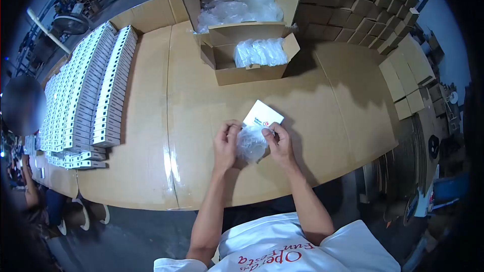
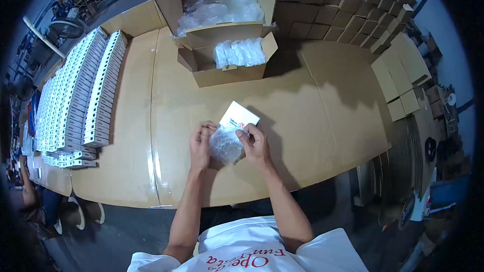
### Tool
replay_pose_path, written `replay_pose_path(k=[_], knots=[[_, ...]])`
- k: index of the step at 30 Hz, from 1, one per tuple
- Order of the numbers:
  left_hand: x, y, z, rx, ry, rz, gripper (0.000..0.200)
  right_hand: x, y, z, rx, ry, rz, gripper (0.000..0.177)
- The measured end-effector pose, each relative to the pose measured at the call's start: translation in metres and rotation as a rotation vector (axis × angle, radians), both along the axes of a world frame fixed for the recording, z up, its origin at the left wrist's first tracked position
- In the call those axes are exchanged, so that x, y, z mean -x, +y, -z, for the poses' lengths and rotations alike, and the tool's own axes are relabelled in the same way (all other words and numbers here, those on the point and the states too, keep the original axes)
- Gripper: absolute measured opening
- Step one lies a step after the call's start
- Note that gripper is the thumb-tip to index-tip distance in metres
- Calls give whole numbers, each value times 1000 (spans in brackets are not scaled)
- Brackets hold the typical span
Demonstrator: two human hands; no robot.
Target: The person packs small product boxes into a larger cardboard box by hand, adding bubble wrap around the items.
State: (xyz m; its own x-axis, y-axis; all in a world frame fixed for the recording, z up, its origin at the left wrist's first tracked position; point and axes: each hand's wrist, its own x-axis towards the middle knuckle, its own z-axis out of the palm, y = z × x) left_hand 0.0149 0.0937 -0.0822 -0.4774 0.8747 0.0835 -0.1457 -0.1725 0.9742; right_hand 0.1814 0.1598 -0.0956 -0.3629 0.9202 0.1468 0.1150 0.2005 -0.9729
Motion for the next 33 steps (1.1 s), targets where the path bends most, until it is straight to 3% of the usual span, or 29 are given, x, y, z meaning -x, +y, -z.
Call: replay_pose_path(k=[2,5,6,10,15,17,18,21,22,26,27,29,30,33], knots=[[-6,-1,-6,44,97,100,16,0,1,-1,28,8,-47,33],[3,-2,-4,227,32,119,14,-2,3,-16,86,66,-107,30],[2,2,0,119,-2,20,19,-2,3,-22,73,18,-78,29],[8,-1,-5,135,-348,-102,26,-1,14,-29,27,-79,10,28],[6,1,4,28,-202,101,15,0,26,-46,149,-58,-6,28],[0,-3,-18,87,-75,169,22,6,22,-58,197,-95,-5,27],[6,-5,-10,95,-69,207,35,8,21,-61,221,-114,-8,27],[18,-2,7,-9,-356,211,33,10,19,-49,322,27,-19,27],[24,-2,11,3,-437,247,41,11,20,-44,375,77,-10,27],[7,-3,-6,-129,-92,174,52,16,16,-58,594,227,76,30],[8,-4,-8,-150,151,114,46,19,13,-65,652,255,108,31],[9,-5,-11,-188,633,-10,35,12,20,-38,524,109,59,32],[4,-7,-15,-134,502,-46,27,12,20,-38,461,35,34,32],[18,-2,6,-236,418,-48,23,10,19,-49,334,-226,101,32]])
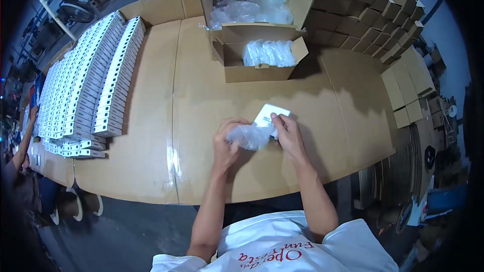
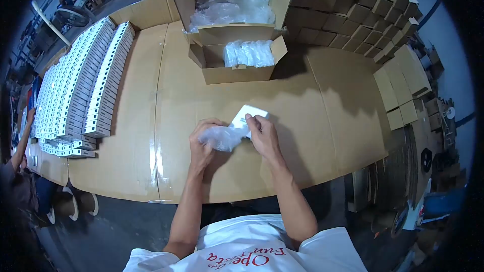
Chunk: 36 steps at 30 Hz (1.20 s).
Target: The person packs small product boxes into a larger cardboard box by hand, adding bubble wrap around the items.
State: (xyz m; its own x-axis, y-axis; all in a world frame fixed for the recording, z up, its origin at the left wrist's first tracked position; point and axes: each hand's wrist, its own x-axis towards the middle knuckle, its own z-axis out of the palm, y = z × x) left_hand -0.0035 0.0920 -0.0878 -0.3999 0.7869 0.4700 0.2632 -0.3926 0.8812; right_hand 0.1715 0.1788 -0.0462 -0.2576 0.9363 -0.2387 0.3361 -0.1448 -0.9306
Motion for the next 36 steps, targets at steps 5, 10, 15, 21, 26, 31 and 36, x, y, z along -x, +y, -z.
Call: replay_pose_path(k=[5,10,15,21,26,31,36], knots=[[-8,-6,10,231,-354,-111,20,-10,-3,-23,-406,118,-283,57],[-19,-6,-7,261,-380,-55,18,5,-12,-17,-571,-67,-231,52],[-9,-6,0,284,-444,-9,28,10,-13,-7,-423,33,-159,30],[3,-6,-9,259,-504,25,23,3,-11,-3,-309,106,1,21],[-8,-4,-13,143,-443,25,19,3,-9,6,-445,93,-61,21],[-3,-5,2,256,-404,-23,21,5,-20,-14,-602,-65,-174,22],[-3,-7,2,227,-396,-68,31,4,-22,-6,-538,-37,-149,23]])
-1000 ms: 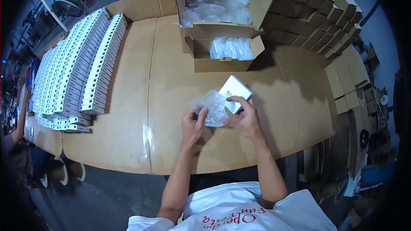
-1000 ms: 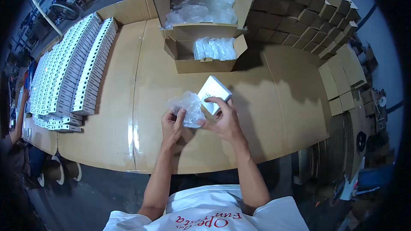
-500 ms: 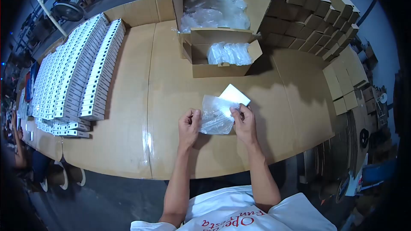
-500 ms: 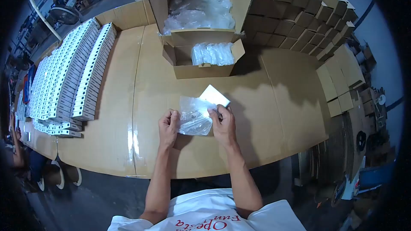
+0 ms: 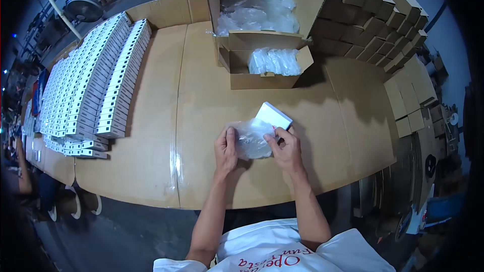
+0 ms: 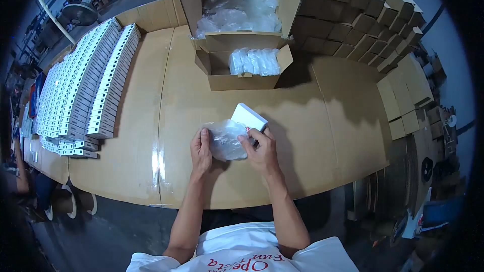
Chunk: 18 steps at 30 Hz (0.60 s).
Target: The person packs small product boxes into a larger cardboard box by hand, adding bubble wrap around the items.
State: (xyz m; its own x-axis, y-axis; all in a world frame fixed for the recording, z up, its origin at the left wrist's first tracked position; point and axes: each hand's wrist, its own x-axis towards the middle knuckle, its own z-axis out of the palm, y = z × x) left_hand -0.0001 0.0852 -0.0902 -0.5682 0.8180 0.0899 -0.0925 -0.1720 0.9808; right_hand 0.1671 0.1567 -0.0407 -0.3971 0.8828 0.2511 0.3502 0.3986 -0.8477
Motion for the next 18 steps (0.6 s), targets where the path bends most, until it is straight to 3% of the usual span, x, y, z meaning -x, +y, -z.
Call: replay_pose_path(k=[4,7,10,15,16,18], knots=[[-6,1,-11,-28,-228,67,23,-1,-2,-2,77,-26,13,24],[-14,-1,-28,-4,11,126,33,0,-1,2,110,53,40,23],[-11,-1,-22,69,-115,159,49,-1,5,-4,24,202,3,20],[-9,-1,-21,108,-19,169,50,-9,17,-31,-45,361,84,16],[-9,-1,-23,98,-22,181,52,-13,21,-40,-82,216,87,21],[-10,0,-25,41,-41,177,54,0,23,-58,-29,540,-56,36]])
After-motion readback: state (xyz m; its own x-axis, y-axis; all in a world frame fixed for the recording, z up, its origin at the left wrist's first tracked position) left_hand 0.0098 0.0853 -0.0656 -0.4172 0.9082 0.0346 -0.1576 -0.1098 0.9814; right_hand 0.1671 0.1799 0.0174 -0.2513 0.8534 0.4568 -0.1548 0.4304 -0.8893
